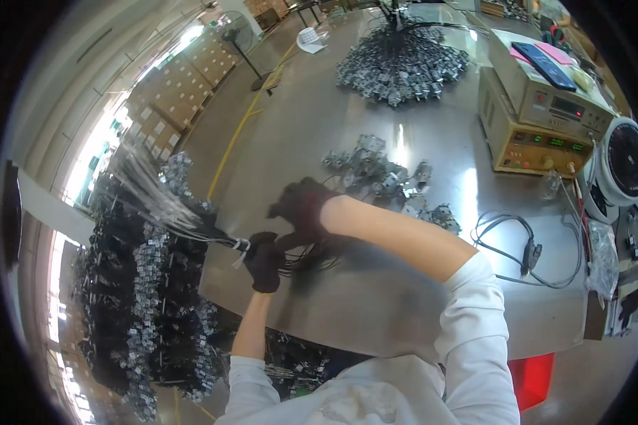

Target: Arranging and inspecting multiple wire harnesses on a workbench in an electronics manufacturing facility.

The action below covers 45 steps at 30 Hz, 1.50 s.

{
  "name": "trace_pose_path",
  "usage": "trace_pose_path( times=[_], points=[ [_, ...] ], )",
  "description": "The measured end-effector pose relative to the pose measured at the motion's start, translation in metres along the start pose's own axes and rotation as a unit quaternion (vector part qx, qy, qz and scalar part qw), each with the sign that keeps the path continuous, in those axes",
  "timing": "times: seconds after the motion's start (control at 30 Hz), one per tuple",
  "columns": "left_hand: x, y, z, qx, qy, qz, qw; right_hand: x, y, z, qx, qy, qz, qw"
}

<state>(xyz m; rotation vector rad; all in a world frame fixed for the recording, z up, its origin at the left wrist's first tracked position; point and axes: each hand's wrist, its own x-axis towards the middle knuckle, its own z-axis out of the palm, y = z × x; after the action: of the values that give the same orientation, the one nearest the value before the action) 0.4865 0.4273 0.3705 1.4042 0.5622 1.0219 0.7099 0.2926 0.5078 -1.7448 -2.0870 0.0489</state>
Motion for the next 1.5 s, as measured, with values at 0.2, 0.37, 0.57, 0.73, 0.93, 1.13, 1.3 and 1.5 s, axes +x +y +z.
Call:
trace_pose_path(
  times=[0.2, 0.37, 0.57, 0.73, 0.93, 1.13, 1.3, 1.5],
  points=[
    [0.002, 0.012, 0.001, -0.09, -0.046, -0.027, 0.995, -0.047, 0.051, 0.037, -0.112, -0.057, 0.056, 0.991],
    [0.006, 0.021, 0.008, -0.03, -0.026, -0.047, 0.998, -0.066, 0.041, 0.05, -0.123, -0.006, 0.082, 0.989],
    [0.03, 0.021, 0.038, 0.011, 0.013, -0.038, 0.999, -0.117, 0.017, 0.022, -0.054, 0.067, 0.098, 0.991],
    [0.07, 0.003, 0.096, 0.056, 0.076, 0.059, 0.994, -0.197, -0.04, -0.027, 0.019, -0.006, 0.123, 0.992],
    [0.108, -0.034, 0.143, 0.267, 0.169, 0.105, 0.943, -0.263, -0.079, -0.024, -0.001, 0.12, 0.231, 0.965],
    [0.104, -0.073, 0.141, 0.343, 0.14, 0.1, 0.924, -0.285, -0.072, 0.007, 0.027, 0.223, 0.298, 0.928],
    [0.115, -0.061, 0.143, 0.335, 0.11, 0.074, 0.933, -0.265, -0.054, 0.007, 0.153, 0.218, 0.365, 0.892],
    [0.118, -0.043, 0.139, 0.308, 0.072, 0.038, 0.948, -0.24, -0.039, 0.006, 0.163, 0.171, 0.366, 0.9]
  ],
)
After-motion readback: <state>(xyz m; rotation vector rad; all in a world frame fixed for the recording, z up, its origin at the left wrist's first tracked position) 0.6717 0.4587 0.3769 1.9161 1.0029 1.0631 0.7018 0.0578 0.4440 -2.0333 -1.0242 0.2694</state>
